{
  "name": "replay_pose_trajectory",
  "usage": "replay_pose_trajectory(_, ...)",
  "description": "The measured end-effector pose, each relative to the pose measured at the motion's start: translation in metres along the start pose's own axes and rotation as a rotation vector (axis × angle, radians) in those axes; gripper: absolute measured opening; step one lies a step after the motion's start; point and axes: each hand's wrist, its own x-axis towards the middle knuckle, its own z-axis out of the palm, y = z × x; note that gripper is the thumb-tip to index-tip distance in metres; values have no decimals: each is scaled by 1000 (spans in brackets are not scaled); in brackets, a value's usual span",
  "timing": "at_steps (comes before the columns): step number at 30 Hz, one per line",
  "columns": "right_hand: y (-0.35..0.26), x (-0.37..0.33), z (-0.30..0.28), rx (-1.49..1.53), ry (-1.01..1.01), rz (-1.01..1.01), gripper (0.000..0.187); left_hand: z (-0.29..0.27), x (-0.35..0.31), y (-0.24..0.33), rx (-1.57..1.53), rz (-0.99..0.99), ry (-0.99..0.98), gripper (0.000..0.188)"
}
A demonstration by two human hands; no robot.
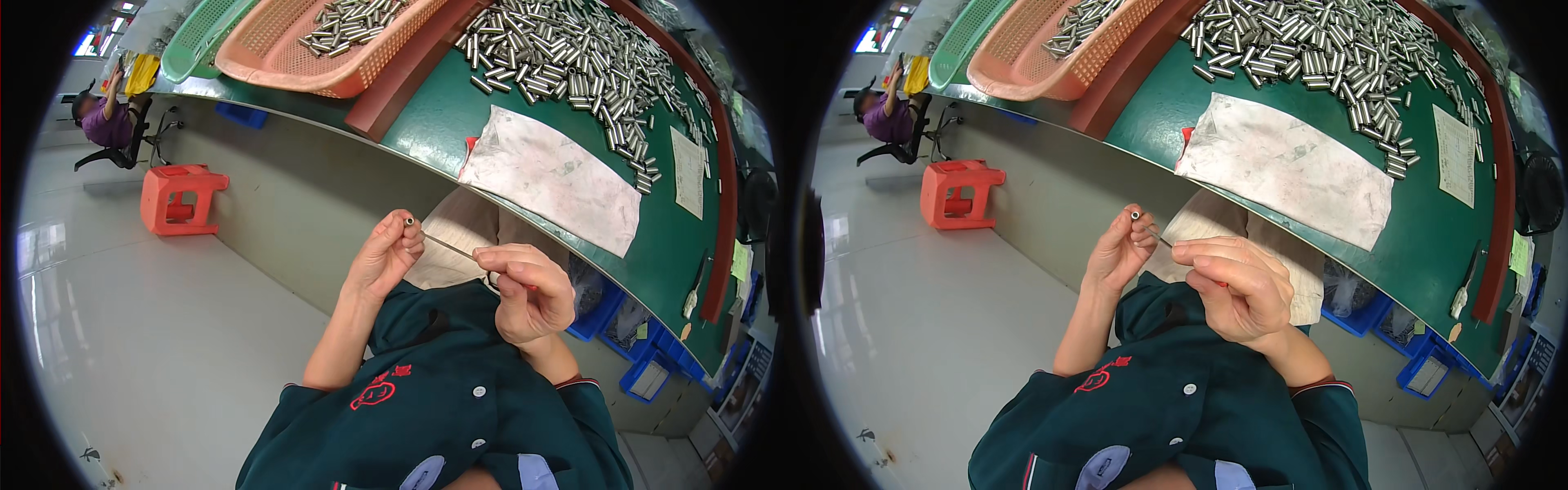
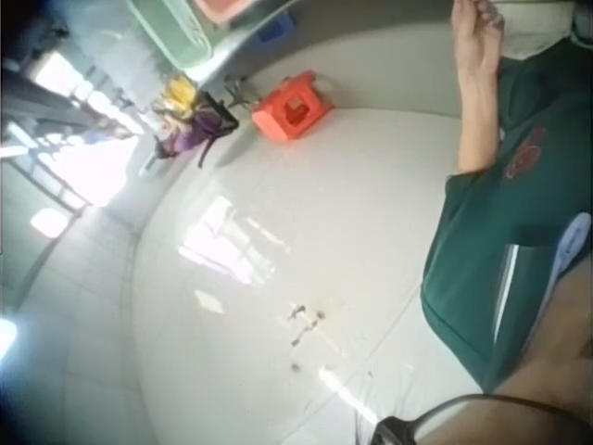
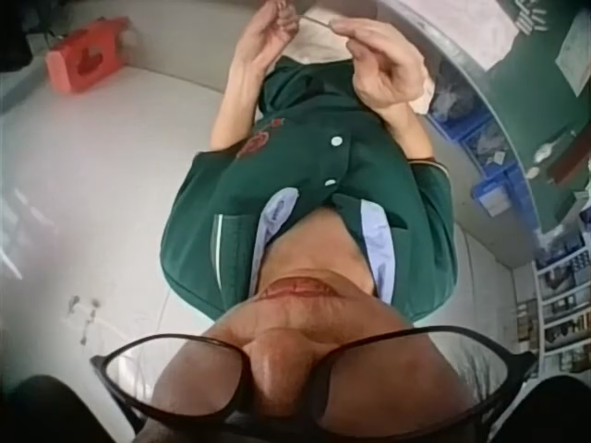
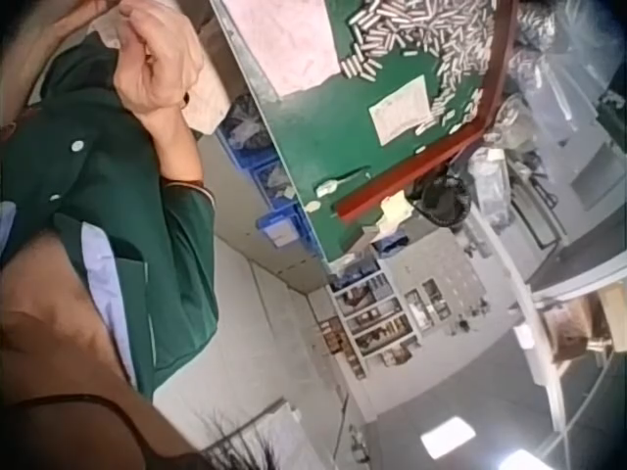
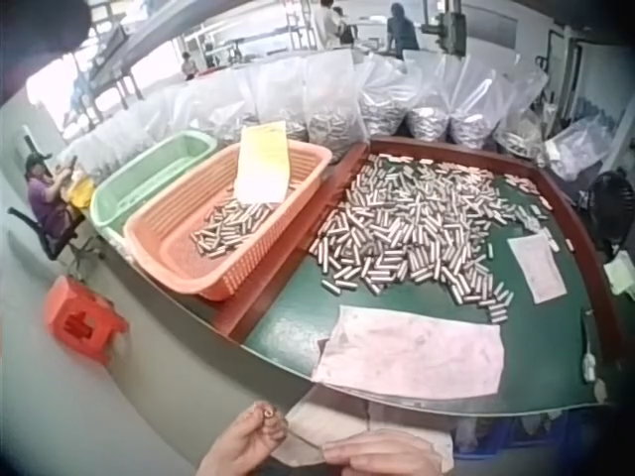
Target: Inspecting the interior of small cylindrical metal parts using a thin probe.
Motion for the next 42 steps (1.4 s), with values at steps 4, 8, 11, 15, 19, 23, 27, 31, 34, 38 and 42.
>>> replay_pose_trajectory(4, -3, 4, 1, -119, -90, 99, 16, 2, -4, 2, -21, -22, -2, 13)
replay_pose_trajectory(8, 11, 5, 17, -205, -169, 132, 18, 12, -8, 3, -29, 13, 6, 14)
replay_pose_trajectory(11, 11, 5, 27, -178, -213, 147, 17, 23, -13, 4, 82, 74, -8, 15)
replay_pose_trajectory(15, 14, 2, 34, -156, -240, 59, 16, 22, -12, 6, 159, 115, 49, 14)
replay_pose_trajectory(19, 11, -3, 28, -89, -244, 186, 18, 20, -10, 7, 152, 138, -65, 12)
replay_pose_trajectory(23, 11, 1, 24, -95, -127, 183, 19, 18, -9, 8, 147, 136, -80, 13)
replay_pose_trajectory(27, 7, 3, 17, -87, -158, 259, 9, 19, -8, 7, 97, 95, -99, 13)
replay_pose_trajectory(31, 5, 3, 15, -90, -154, 251, 9, 21, -8, 5, 42, 68, -97, 14)
replay_pose_trajectory(34, 7, 3, 15, -96, -163, 240, 10, 22, -8, 4, -16, 61, -35, 15)
replay_pose_trajectory(38, 8, 2, 14, -86, -142, 237, 10, 35, -10, 4, -82, 40, 186, 14)
replay_pose_trajectory(42, 8, 1, 13, -83, -123, 233, 10, 38, -13, 3, -86, 60, 312, 13)
